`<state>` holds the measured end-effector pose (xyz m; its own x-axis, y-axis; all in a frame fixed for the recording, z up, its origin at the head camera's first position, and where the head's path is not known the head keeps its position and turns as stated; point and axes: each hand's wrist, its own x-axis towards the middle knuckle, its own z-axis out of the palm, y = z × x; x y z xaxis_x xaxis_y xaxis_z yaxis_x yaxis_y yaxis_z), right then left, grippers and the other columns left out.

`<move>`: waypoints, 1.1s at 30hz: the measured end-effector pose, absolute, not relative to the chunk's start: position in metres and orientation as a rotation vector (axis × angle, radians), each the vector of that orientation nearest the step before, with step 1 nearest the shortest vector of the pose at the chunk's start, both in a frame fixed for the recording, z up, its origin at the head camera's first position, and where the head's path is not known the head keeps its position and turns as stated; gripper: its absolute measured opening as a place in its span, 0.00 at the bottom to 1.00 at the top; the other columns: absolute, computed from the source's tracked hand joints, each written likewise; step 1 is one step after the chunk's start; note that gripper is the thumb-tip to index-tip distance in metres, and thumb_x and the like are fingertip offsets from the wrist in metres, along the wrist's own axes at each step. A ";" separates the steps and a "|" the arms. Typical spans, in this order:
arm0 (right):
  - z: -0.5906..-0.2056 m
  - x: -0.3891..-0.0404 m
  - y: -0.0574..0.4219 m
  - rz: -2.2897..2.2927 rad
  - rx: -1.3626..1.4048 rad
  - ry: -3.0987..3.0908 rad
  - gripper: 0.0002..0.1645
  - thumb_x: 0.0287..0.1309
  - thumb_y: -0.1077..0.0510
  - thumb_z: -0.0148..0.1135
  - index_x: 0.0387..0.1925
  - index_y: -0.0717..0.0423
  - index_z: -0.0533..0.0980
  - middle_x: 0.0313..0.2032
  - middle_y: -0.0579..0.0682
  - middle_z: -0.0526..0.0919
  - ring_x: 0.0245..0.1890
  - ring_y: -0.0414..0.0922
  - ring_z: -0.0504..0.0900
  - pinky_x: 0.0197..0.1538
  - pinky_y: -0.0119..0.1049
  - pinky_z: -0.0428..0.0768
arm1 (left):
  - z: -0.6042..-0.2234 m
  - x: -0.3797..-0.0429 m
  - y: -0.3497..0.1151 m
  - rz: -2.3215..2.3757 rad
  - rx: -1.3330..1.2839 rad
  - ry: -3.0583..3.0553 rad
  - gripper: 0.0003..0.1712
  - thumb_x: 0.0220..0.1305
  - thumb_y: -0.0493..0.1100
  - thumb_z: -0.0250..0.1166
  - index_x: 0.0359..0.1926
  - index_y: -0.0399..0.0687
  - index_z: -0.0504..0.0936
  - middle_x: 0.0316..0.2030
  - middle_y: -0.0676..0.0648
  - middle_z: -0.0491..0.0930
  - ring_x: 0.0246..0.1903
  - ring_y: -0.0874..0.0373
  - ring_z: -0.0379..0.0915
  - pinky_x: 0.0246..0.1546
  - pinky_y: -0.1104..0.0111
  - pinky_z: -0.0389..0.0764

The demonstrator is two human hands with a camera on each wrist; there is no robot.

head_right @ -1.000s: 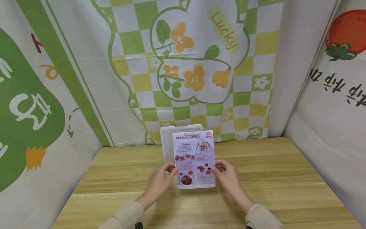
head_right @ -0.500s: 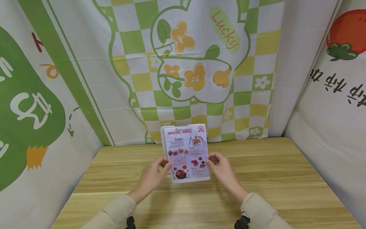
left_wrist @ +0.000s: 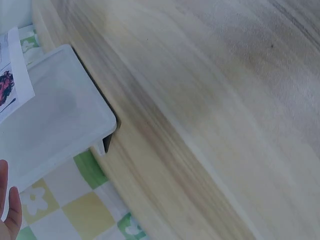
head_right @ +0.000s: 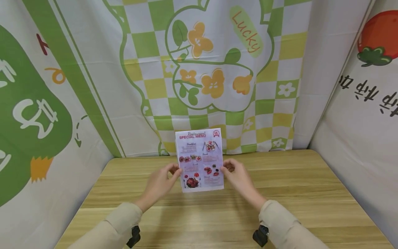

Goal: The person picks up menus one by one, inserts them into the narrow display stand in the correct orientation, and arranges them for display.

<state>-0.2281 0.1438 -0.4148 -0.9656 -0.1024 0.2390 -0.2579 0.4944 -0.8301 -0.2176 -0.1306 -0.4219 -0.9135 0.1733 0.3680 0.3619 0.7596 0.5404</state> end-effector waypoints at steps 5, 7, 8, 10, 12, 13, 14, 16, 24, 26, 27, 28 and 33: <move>-0.408 -0.233 0.144 1.430 0.362 -2.591 0.08 0.64 0.65 0.63 0.42 0.66 0.79 0.36 0.54 0.84 0.39 0.49 0.80 0.47 0.43 0.78 | -0.411 -0.222 -0.135 -0.855 -0.447 -2.687 0.08 0.70 0.50 0.62 0.40 0.53 0.82 0.30 0.57 0.81 0.24 0.66 0.70 0.25 0.70 0.73; -0.404 -0.235 0.144 1.425 0.388 -2.599 0.07 0.64 0.65 0.62 0.42 0.66 0.79 0.36 0.54 0.84 0.39 0.49 0.80 0.45 0.42 0.78 | -0.407 -0.223 -0.137 -0.834 -0.467 -2.689 0.07 0.70 0.49 0.62 0.38 0.53 0.82 0.30 0.57 0.81 0.25 0.66 0.70 0.25 0.70 0.73; -0.402 -0.235 0.144 1.423 0.404 -2.602 0.07 0.65 0.65 0.62 0.42 0.66 0.79 0.36 0.54 0.84 0.39 0.49 0.80 0.44 0.41 0.78 | -0.405 -0.224 -0.138 -0.827 -0.471 -2.690 0.07 0.70 0.49 0.62 0.38 0.54 0.81 0.30 0.57 0.81 0.25 0.66 0.71 0.25 0.70 0.73; -0.396 -0.237 0.144 1.410 0.430 -2.608 0.08 0.65 0.64 0.62 0.42 0.66 0.79 0.36 0.54 0.84 0.38 0.49 0.80 0.42 0.40 0.78 | -0.401 -0.225 -0.139 -0.812 -0.477 -2.693 0.07 0.70 0.49 0.62 0.37 0.54 0.81 0.30 0.57 0.81 0.25 0.65 0.70 0.25 0.69 0.73; -0.389 -0.239 0.145 1.388 0.444 -2.618 0.08 0.65 0.63 0.62 0.42 0.65 0.79 0.35 0.54 0.84 0.38 0.49 0.80 0.41 0.39 0.78 | -0.397 -0.226 -0.140 -0.808 -0.475 -2.692 0.07 0.70 0.49 0.62 0.36 0.54 0.81 0.31 0.56 0.81 0.25 0.65 0.71 0.26 0.68 0.74; -0.386 -0.241 0.145 1.368 0.446 -2.626 0.08 0.65 0.63 0.62 0.42 0.65 0.79 0.35 0.54 0.84 0.38 0.50 0.81 0.41 0.40 0.78 | -0.395 -0.227 -0.139 -0.810 -0.471 -2.691 0.07 0.70 0.49 0.62 0.36 0.54 0.81 0.31 0.56 0.81 0.26 0.65 0.71 0.26 0.68 0.74; -0.383 -0.243 0.145 1.354 0.448 -2.632 0.08 0.65 0.63 0.62 0.42 0.65 0.79 0.35 0.54 0.84 0.38 0.50 0.81 0.41 0.40 0.78 | -0.394 -0.228 -0.139 -0.817 -0.466 -2.693 0.07 0.71 0.50 0.62 0.37 0.54 0.81 0.32 0.56 0.81 0.27 0.64 0.71 0.27 0.68 0.75; -0.378 -0.247 0.147 1.328 0.441 -2.645 0.08 0.66 0.62 0.62 0.42 0.64 0.80 0.36 0.53 0.84 0.38 0.50 0.81 0.42 0.42 0.79 | -0.390 -0.231 -0.138 -0.832 -0.458 -2.689 0.08 0.71 0.51 0.61 0.38 0.54 0.82 0.32 0.56 0.81 0.28 0.63 0.72 0.28 0.68 0.75; -0.358 -0.264 0.149 1.353 0.410 -2.625 0.11 0.68 0.60 0.60 0.45 0.65 0.78 0.40 0.58 0.83 0.43 0.54 0.81 0.45 0.47 0.79 | -0.372 -0.246 -0.132 -0.792 -0.469 -2.620 0.09 0.71 0.51 0.61 0.38 0.53 0.82 0.32 0.54 0.83 0.29 0.61 0.75 0.29 0.65 0.76; -0.354 -0.269 0.149 1.370 0.403 -2.624 0.11 0.68 0.60 0.59 0.45 0.65 0.77 0.41 0.59 0.83 0.44 0.54 0.80 0.46 0.46 0.79 | -0.368 -0.250 -0.130 -0.817 -0.455 -2.609 0.10 0.71 0.51 0.60 0.38 0.52 0.82 0.32 0.54 0.83 0.29 0.60 0.76 0.29 0.65 0.77; -0.352 -0.271 0.149 1.378 0.404 -2.619 0.11 0.68 0.60 0.59 0.45 0.66 0.77 0.41 0.60 0.83 0.44 0.54 0.80 0.47 0.46 0.79 | -0.366 -0.251 -0.129 -0.834 -0.448 -2.607 0.10 0.71 0.51 0.60 0.39 0.52 0.82 0.32 0.54 0.83 0.29 0.60 0.76 0.29 0.65 0.77; -0.350 -0.273 0.149 1.384 0.403 -2.616 0.12 0.68 0.60 0.59 0.46 0.67 0.77 0.42 0.60 0.83 0.44 0.54 0.80 0.48 0.47 0.79 | -0.364 -0.253 -0.128 -0.842 -0.442 -2.600 0.10 0.71 0.51 0.60 0.40 0.51 0.82 0.33 0.53 0.83 0.29 0.60 0.77 0.29 0.65 0.77; -0.342 -0.280 0.147 1.386 0.394 -2.594 0.13 0.68 0.61 0.59 0.46 0.69 0.77 0.42 0.63 0.83 0.44 0.55 0.80 0.51 0.49 0.78 | -0.354 -0.260 -0.125 -0.859 -0.419 -2.580 0.12 0.71 0.51 0.60 0.42 0.49 0.83 0.35 0.52 0.83 0.32 0.59 0.78 0.30 0.65 0.78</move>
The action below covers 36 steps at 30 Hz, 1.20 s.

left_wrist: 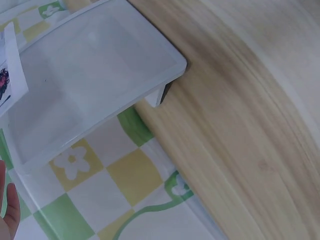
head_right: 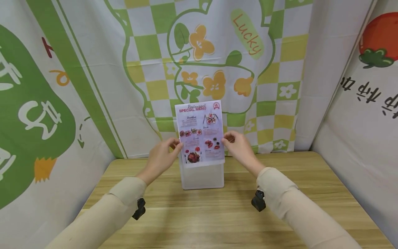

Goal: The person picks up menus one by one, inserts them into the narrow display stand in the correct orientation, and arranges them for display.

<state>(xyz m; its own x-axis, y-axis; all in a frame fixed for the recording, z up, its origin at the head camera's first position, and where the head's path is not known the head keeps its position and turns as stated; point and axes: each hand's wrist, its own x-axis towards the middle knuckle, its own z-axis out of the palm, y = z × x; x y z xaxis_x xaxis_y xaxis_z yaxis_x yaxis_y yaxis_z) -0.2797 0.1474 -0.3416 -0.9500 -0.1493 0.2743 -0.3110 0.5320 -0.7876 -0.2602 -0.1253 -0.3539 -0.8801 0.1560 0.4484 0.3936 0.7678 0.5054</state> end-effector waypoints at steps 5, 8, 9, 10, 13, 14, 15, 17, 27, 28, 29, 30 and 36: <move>-0.333 -0.284 0.145 1.369 0.380 -2.586 0.13 0.68 0.61 0.60 0.47 0.69 0.77 0.43 0.63 0.83 0.44 0.56 0.80 0.51 0.49 0.77 | -0.345 -0.270 -0.123 -0.869 -0.384 -2.573 0.12 0.71 0.52 0.60 0.42 0.50 0.83 0.37 0.52 0.83 0.34 0.58 0.78 0.30 0.64 0.78; -0.327 -0.288 0.145 1.362 0.381 -2.573 0.13 0.66 0.63 0.60 0.48 0.69 0.77 0.44 0.64 0.82 0.45 0.56 0.80 0.53 0.50 0.77 | -0.340 -0.277 -0.121 -0.881 -0.361 -2.587 0.13 0.72 0.52 0.59 0.42 0.50 0.83 0.38 0.52 0.83 0.34 0.58 0.78 0.30 0.64 0.77; -0.325 -0.289 0.145 1.363 0.380 -2.570 0.13 0.66 0.64 0.60 0.48 0.69 0.76 0.44 0.64 0.82 0.45 0.57 0.80 0.53 0.50 0.77 | -0.338 -0.279 -0.120 -0.888 -0.355 -2.592 0.13 0.72 0.53 0.59 0.42 0.50 0.83 0.39 0.52 0.83 0.34 0.58 0.78 0.30 0.64 0.78; -0.323 -0.290 0.144 1.364 0.374 -2.568 0.13 0.65 0.64 0.60 0.48 0.69 0.76 0.44 0.64 0.82 0.46 0.57 0.80 0.53 0.50 0.77 | -0.335 -0.281 -0.119 -0.887 -0.351 -2.594 0.13 0.72 0.53 0.59 0.42 0.50 0.83 0.39 0.52 0.83 0.34 0.58 0.78 0.31 0.64 0.78; -0.316 -0.295 0.143 1.376 0.348 -2.563 0.14 0.66 0.64 0.60 0.49 0.69 0.76 0.44 0.63 0.82 0.46 0.56 0.79 0.53 0.49 0.77 | -0.327 -0.288 -0.116 -0.887 -0.338 -2.593 0.14 0.72 0.52 0.58 0.43 0.49 0.83 0.38 0.51 0.84 0.34 0.58 0.78 0.32 0.64 0.78; -0.314 -0.297 0.142 1.376 0.339 -2.560 0.14 0.66 0.64 0.60 0.49 0.69 0.76 0.44 0.63 0.82 0.46 0.56 0.79 0.53 0.49 0.77 | -0.325 -0.290 -0.115 -0.887 -0.331 -2.590 0.14 0.72 0.52 0.58 0.43 0.49 0.83 0.38 0.51 0.84 0.34 0.58 0.78 0.33 0.63 0.78; -0.311 -0.299 0.141 1.382 0.326 -2.556 0.14 0.66 0.64 0.60 0.50 0.69 0.76 0.44 0.63 0.81 0.46 0.56 0.79 0.53 0.48 0.77 | -0.322 -0.292 -0.114 -0.890 -0.320 -2.585 0.14 0.72 0.52 0.58 0.44 0.49 0.83 0.38 0.51 0.84 0.35 0.58 0.79 0.34 0.63 0.78; -0.307 -0.304 0.140 1.386 0.310 -2.546 0.15 0.67 0.63 0.59 0.50 0.69 0.76 0.43 0.63 0.81 0.46 0.56 0.78 0.52 0.47 0.77 | -0.316 -0.296 -0.113 -0.935 -0.286 -2.584 0.15 0.73 0.53 0.57 0.45 0.50 0.82 0.38 0.51 0.84 0.36 0.58 0.79 0.35 0.62 0.78; -0.289 -0.318 0.127 1.384 0.264 -2.536 0.19 0.67 0.61 0.58 0.56 0.68 0.75 0.47 0.62 0.81 0.48 0.54 0.78 0.52 0.46 0.78 | -0.304 -0.310 -0.113 -1.250 -0.152 -2.531 0.16 0.74 0.52 0.56 0.52 0.49 0.80 0.44 0.49 0.82 0.43 0.56 0.76 0.41 0.61 0.78; -0.288 -0.319 0.126 1.396 0.258 -2.531 0.19 0.67 0.61 0.57 0.56 0.68 0.75 0.48 0.62 0.81 0.48 0.54 0.78 0.51 0.46 0.78 | -0.304 -0.311 -0.114 -1.246 -0.150 -2.531 0.15 0.74 0.51 0.56 0.52 0.49 0.80 0.44 0.50 0.82 0.43 0.56 0.76 0.41 0.61 0.78; -0.288 -0.321 0.125 1.402 0.250 -2.527 0.19 0.67 0.61 0.57 0.56 0.67 0.75 0.49 0.62 0.81 0.48 0.54 0.78 0.52 0.46 0.78 | -0.303 -0.312 -0.114 -1.242 -0.146 -2.532 0.15 0.74 0.51 0.56 0.52 0.49 0.80 0.45 0.50 0.82 0.43 0.56 0.76 0.41 0.61 0.78; -0.288 -0.323 0.124 1.411 0.237 -2.523 0.19 0.68 0.61 0.57 0.56 0.67 0.75 0.49 0.62 0.80 0.49 0.54 0.78 0.52 0.45 0.78 | -0.303 -0.313 -0.115 -1.236 -0.143 -2.534 0.15 0.74 0.51 0.56 0.52 0.50 0.80 0.46 0.50 0.81 0.43 0.56 0.77 0.42 0.61 0.78; -0.288 -0.332 0.120 1.401 0.174 -2.490 0.19 0.68 0.59 0.56 0.56 0.64 0.76 0.49 0.60 0.81 0.50 0.53 0.77 0.53 0.47 0.76 | -0.302 -0.318 -0.116 -1.211 -0.143 -2.531 0.16 0.74 0.51 0.57 0.54 0.49 0.79 0.47 0.49 0.82 0.44 0.55 0.77 0.45 0.59 0.77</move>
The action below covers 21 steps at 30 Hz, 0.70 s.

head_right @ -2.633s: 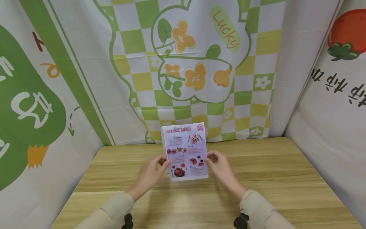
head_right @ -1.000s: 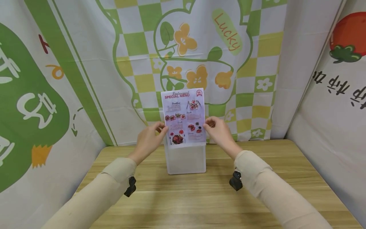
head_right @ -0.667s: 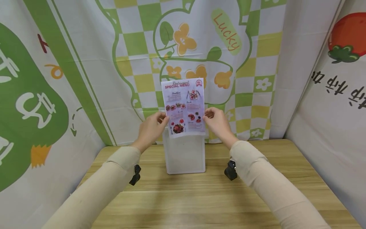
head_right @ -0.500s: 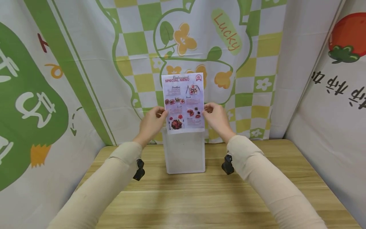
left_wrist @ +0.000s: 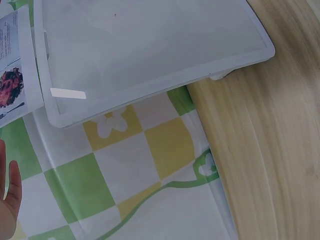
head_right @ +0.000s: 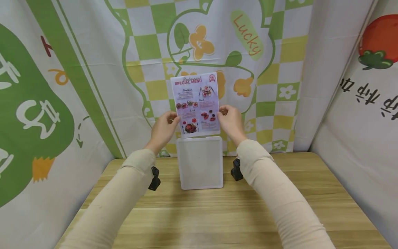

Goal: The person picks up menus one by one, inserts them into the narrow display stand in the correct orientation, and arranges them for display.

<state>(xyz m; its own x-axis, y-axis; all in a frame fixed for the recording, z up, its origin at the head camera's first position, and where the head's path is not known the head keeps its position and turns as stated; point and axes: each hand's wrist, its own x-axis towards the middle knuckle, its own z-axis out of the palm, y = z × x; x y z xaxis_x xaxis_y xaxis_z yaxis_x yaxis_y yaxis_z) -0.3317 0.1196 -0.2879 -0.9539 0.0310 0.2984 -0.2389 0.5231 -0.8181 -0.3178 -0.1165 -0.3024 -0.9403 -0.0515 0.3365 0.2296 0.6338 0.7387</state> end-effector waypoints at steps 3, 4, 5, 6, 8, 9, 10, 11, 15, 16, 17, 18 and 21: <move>-0.289 -0.336 0.118 1.375 0.167 -2.468 0.17 0.68 0.59 0.57 0.53 0.65 0.77 0.47 0.61 0.82 0.47 0.53 0.78 0.51 0.46 0.76 | -0.303 -0.319 -0.117 -1.195 -0.151 -2.530 0.16 0.74 0.51 0.57 0.53 0.48 0.79 0.47 0.48 0.82 0.44 0.55 0.77 0.45 0.59 0.77; -0.289 -0.336 0.117 1.370 0.166 -2.464 0.17 0.67 0.60 0.57 0.53 0.65 0.78 0.46 0.61 0.82 0.46 0.53 0.78 0.50 0.45 0.76 | -0.304 -0.319 -0.117 -1.192 -0.152 -2.531 0.15 0.74 0.51 0.57 0.53 0.48 0.79 0.46 0.48 0.82 0.44 0.55 0.77 0.44 0.59 0.77; -0.289 -0.337 0.117 1.364 0.164 -2.463 0.17 0.67 0.60 0.57 0.52 0.65 0.78 0.46 0.61 0.82 0.46 0.53 0.78 0.50 0.44 0.76 | -0.304 -0.319 -0.117 -1.188 -0.153 -2.532 0.15 0.74 0.51 0.57 0.53 0.48 0.79 0.46 0.48 0.82 0.44 0.55 0.77 0.44 0.59 0.77; -0.289 -0.337 0.116 1.355 0.166 -2.462 0.16 0.67 0.60 0.57 0.52 0.66 0.78 0.45 0.61 0.82 0.45 0.53 0.78 0.50 0.44 0.76 | -0.305 -0.320 -0.117 -1.180 -0.154 -2.532 0.15 0.74 0.51 0.57 0.52 0.48 0.79 0.46 0.48 0.82 0.44 0.55 0.78 0.44 0.60 0.77; -0.288 -0.337 0.116 1.347 0.166 -2.463 0.16 0.67 0.60 0.57 0.51 0.66 0.78 0.45 0.61 0.83 0.44 0.53 0.78 0.49 0.44 0.76 | -0.306 -0.320 -0.118 -1.170 -0.157 -2.534 0.15 0.74 0.51 0.57 0.52 0.47 0.79 0.46 0.48 0.83 0.43 0.54 0.78 0.44 0.60 0.78; -0.288 -0.337 0.115 1.346 0.167 -2.465 0.16 0.67 0.60 0.57 0.51 0.66 0.78 0.45 0.61 0.83 0.44 0.53 0.78 0.49 0.44 0.76 | -0.306 -0.320 -0.119 -1.169 -0.159 -2.535 0.15 0.74 0.51 0.56 0.52 0.47 0.79 0.45 0.48 0.83 0.43 0.54 0.78 0.44 0.59 0.78; -0.288 -0.337 0.115 1.346 0.169 -2.468 0.16 0.67 0.60 0.57 0.51 0.65 0.78 0.45 0.61 0.83 0.45 0.53 0.79 0.49 0.45 0.76 | -0.307 -0.320 -0.119 -1.168 -0.159 -2.535 0.15 0.74 0.51 0.56 0.52 0.47 0.79 0.45 0.48 0.83 0.43 0.54 0.78 0.44 0.59 0.78; -0.288 -0.337 0.115 1.348 0.171 -2.470 0.16 0.66 0.60 0.57 0.51 0.65 0.78 0.45 0.60 0.83 0.45 0.53 0.79 0.49 0.45 0.76 | -0.307 -0.321 -0.120 -1.166 -0.158 -2.536 0.15 0.74 0.51 0.56 0.52 0.47 0.79 0.45 0.48 0.83 0.43 0.54 0.78 0.44 0.59 0.78; -0.288 -0.338 0.115 1.376 0.190 -2.482 0.16 0.67 0.59 0.57 0.52 0.65 0.78 0.45 0.60 0.82 0.45 0.53 0.79 0.48 0.45 0.76 | -0.307 -0.322 -0.122 -1.167 -0.147 -2.541 0.16 0.74 0.52 0.56 0.52 0.49 0.79 0.46 0.48 0.83 0.44 0.54 0.78 0.45 0.58 0.77; -0.288 -0.338 0.114 1.383 0.197 -2.484 0.16 0.67 0.59 0.57 0.52 0.65 0.78 0.45 0.60 0.82 0.45 0.54 0.79 0.48 0.45 0.77 | -0.307 -0.323 -0.123 -1.163 -0.143 -2.543 0.16 0.74 0.52 0.56 0.52 0.49 0.79 0.46 0.49 0.83 0.44 0.54 0.78 0.46 0.58 0.77; -0.288 -0.338 0.114 1.388 0.202 -2.487 0.16 0.67 0.59 0.57 0.52 0.65 0.78 0.45 0.60 0.82 0.45 0.53 0.78 0.48 0.45 0.77 | -0.307 -0.323 -0.124 -1.161 -0.140 -2.546 0.16 0.74 0.52 0.56 0.53 0.49 0.79 0.46 0.49 0.83 0.44 0.54 0.78 0.46 0.58 0.76; -0.288 -0.339 0.114 1.391 0.209 -2.489 0.16 0.68 0.59 0.57 0.52 0.65 0.78 0.46 0.61 0.82 0.45 0.54 0.78 0.48 0.45 0.77 | -0.307 -0.323 -0.124 -1.158 -0.138 -2.548 0.16 0.74 0.52 0.56 0.53 0.49 0.79 0.46 0.49 0.83 0.44 0.54 0.78 0.46 0.57 0.77; -0.288 -0.339 0.113 1.394 0.218 -2.490 0.17 0.68 0.60 0.57 0.53 0.66 0.77 0.46 0.61 0.82 0.46 0.54 0.78 0.48 0.45 0.77 | -0.307 -0.324 -0.126 -1.147 -0.132 -2.559 0.16 0.74 0.53 0.56 0.53 0.50 0.79 0.46 0.49 0.83 0.44 0.54 0.78 0.46 0.57 0.76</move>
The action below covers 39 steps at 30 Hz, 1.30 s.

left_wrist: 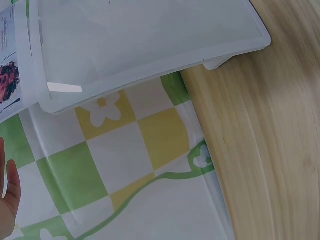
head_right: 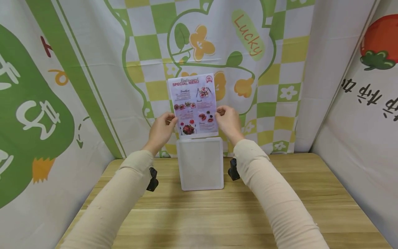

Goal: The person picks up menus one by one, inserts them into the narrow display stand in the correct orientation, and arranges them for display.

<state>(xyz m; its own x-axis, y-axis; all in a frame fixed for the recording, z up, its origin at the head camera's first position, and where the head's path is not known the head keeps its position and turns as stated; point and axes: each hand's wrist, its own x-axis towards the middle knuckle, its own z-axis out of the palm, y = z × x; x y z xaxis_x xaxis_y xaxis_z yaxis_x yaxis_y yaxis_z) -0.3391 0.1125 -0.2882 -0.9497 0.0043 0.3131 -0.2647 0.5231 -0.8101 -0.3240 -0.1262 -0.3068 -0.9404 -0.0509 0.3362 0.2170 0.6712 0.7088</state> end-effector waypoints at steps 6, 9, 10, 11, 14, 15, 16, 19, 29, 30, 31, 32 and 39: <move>-0.285 -0.340 0.111 1.374 0.224 -2.487 0.16 0.68 0.60 0.57 0.52 0.66 0.78 0.46 0.61 0.82 0.45 0.53 0.78 0.48 0.45 0.76 | -0.304 -0.324 -0.128 -1.140 -0.132 -2.558 0.16 0.74 0.52 0.56 0.54 0.49 0.79 0.47 0.48 0.82 0.45 0.53 0.78 0.45 0.57 0.77; -0.284 -0.340 0.110 1.357 0.232 -2.489 0.15 0.67 0.61 0.57 0.51 0.66 0.78 0.45 0.61 0.82 0.44 0.53 0.78 0.48 0.44 0.76 | -0.303 -0.324 -0.129 -1.135 -0.130 -2.560 0.17 0.75 0.52 0.56 0.54 0.48 0.79 0.46 0.47 0.82 0.45 0.53 0.78 0.45 0.57 0.77; -0.284 -0.340 0.109 1.349 0.237 -2.489 0.15 0.67 0.61 0.57 0.51 0.66 0.78 0.44 0.61 0.81 0.44 0.52 0.78 0.48 0.44 0.76 | -0.304 -0.324 -0.129 -1.134 -0.129 -2.560 0.17 0.74 0.52 0.56 0.54 0.48 0.79 0.46 0.47 0.83 0.45 0.53 0.78 0.45 0.57 0.77; -0.284 -0.340 0.109 1.348 0.240 -2.489 0.15 0.67 0.61 0.57 0.51 0.66 0.78 0.44 0.60 0.81 0.43 0.52 0.77 0.47 0.43 0.76 | -0.304 -0.325 -0.130 -1.137 -0.129 -2.560 0.17 0.74 0.52 0.56 0.54 0.48 0.79 0.46 0.47 0.83 0.44 0.54 0.78 0.44 0.58 0.77; -0.285 -0.339 0.110 1.353 0.252 -2.495 0.15 0.68 0.61 0.57 0.51 0.66 0.78 0.44 0.60 0.81 0.43 0.52 0.77 0.47 0.43 0.77 | -0.305 -0.324 -0.130 -1.138 -0.133 -2.559 0.16 0.74 0.52 0.56 0.53 0.48 0.79 0.44 0.47 0.83 0.43 0.54 0.78 0.42 0.59 0.78; -0.285 -0.339 0.110 1.357 0.255 -2.498 0.16 0.68 0.61 0.56 0.52 0.66 0.77 0.44 0.60 0.81 0.44 0.52 0.77 0.48 0.44 0.77 | -0.306 -0.324 -0.130 -1.136 -0.134 -2.557 0.16 0.74 0.52 0.56 0.52 0.48 0.79 0.44 0.47 0.83 0.43 0.54 0.78 0.42 0.59 0.78; -0.285 -0.338 0.110 1.361 0.257 -2.502 0.16 0.69 0.60 0.56 0.52 0.66 0.77 0.45 0.60 0.80 0.44 0.52 0.77 0.48 0.44 0.77 | -0.306 -0.324 -0.130 -1.137 -0.136 -2.556 0.16 0.74 0.52 0.56 0.52 0.48 0.79 0.44 0.47 0.83 0.43 0.54 0.78 0.42 0.59 0.78; -0.285 -0.337 0.111 1.372 0.263 -2.506 0.17 0.69 0.59 0.56 0.53 0.65 0.77 0.47 0.61 0.81 0.46 0.53 0.77 0.50 0.46 0.77 | -0.307 -0.323 -0.131 -1.141 -0.140 -2.557 0.16 0.74 0.51 0.56 0.53 0.47 0.79 0.46 0.47 0.82 0.43 0.53 0.78 0.42 0.58 0.77; -0.293 -0.333 0.109 1.374 0.264 -2.512 0.15 0.69 0.59 0.57 0.52 0.65 0.78 0.46 0.60 0.82 0.46 0.54 0.79 0.51 0.46 0.78 | -0.312 -0.318 -0.135 -1.149 -0.152 -2.582 0.16 0.74 0.51 0.56 0.52 0.47 0.79 0.47 0.47 0.82 0.44 0.53 0.79 0.43 0.59 0.78; -0.295 -0.332 0.109 1.375 0.265 -2.518 0.16 0.69 0.59 0.57 0.52 0.65 0.78 0.46 0.60 0.82 0.47 0.54 0.79 0.51 0.47 0.78 | -0.313 -0.318 -0.135 -1.146 -0.154 -2.590 0.16 0.74 0.51 0.56 0.52 0.47 0.79 0.47 0.47 0.82 0.44 0.53 0.79 0.42 0.59 0.78; -0.297 -0.332 0.109 1.378 0.264 -2.523 0.16 0.69 0.59 0.57 0.52 0.65 0.77 0.46 0.61 0.82 0.46 0.54 0.79 0.51 0.47 0.78 | -0.314 -0.317 -0.136 -1.142 -0.154 -2.598 0.16 0.74 0.51 0.56 0.52 0.47 0.79 0.47 0.47 0.82 0.44 0.53 0.79 0.42 0.59 0.78; -0.299 -0.331 0.109 1.380 0.263 -2.528 0.16 0.69 0.59 0.57 0.52 0.65 0.77 0.46 0.61 0.82 0.46 0.54 0.79 0.51 0.47 0.78 | -0.316 -0.316 -0.136 -1.145 -0.157 -2.603 0.16 0.74 0.51 0.56 0.52 0.47 0.79 0.47 0.48 0.82 0.44 0.54 0.78 0.42 0.59 0.78; -0.313 -0.330 0.108 1.376 0.266 -2.525 0.17 0.69 0.56 0.59 0.51 0.66 0.78 0.46 0.61 0.82 0.48 0.55 0.79 0.52 0.47 0.78 | -0.327 -0.315 -0.137 -1.132 -0.175 -2.604 0.15 0.74 0.50 0.57 0.51 0.46 0.80 0.44 0.47 0.83 0.41 0.53 0.79 0.41 0.59 0.78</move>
<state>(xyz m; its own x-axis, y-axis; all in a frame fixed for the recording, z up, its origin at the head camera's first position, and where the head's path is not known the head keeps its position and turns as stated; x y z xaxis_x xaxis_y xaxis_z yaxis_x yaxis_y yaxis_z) -0.3302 0.1083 -0.3130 -0.9515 -0.0389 0.3053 -0.2777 0.5365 -0.7969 -0.3149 -0.1373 -0.3269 -0.9489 -0.0062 0.3156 0.2266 0.6828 0.6946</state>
